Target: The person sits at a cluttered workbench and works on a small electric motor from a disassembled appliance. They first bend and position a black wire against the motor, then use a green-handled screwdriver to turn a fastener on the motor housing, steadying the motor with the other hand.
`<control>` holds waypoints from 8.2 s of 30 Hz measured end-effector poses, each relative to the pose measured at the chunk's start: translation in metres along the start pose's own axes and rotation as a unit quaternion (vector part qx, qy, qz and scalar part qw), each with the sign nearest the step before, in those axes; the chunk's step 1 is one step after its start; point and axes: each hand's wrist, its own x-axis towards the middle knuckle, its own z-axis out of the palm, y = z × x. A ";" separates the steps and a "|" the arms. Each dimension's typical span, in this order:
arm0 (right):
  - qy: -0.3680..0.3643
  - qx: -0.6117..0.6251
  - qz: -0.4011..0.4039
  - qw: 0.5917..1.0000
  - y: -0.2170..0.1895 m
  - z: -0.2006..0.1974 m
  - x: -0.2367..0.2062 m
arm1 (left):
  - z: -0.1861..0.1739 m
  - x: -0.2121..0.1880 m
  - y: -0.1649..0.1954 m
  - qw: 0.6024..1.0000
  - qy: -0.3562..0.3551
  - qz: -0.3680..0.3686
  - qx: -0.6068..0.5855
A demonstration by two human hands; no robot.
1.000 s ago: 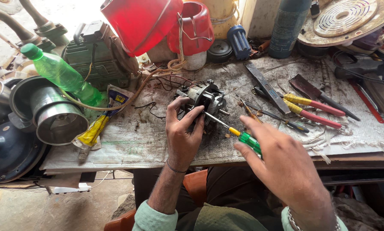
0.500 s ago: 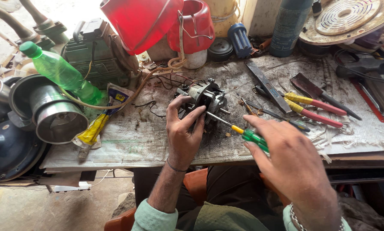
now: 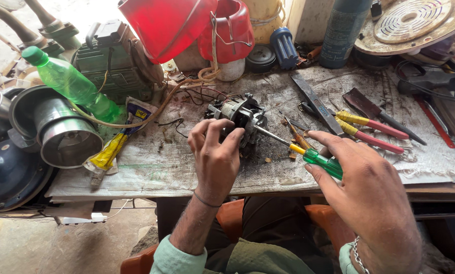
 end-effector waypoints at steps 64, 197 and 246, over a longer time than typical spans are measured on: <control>0.035 -0.034 -0.007 0.999 0.037 0.004 -0.005 | -0.109 -0.034 -0.107 0.969 -0.174 -0.176 0.020; 0.027 0.091 -0.124 0.988 -0.014 0.049 0.018 | 0.017 -0.002 -0.014 0.978 0.048 -0.189 -0.070; -0.078 -0.022 -0.060 0.995 -0.034 0.073 0.043 | 0.005 -0.002 -0.036 0.966 0.071 -0.219 -0.118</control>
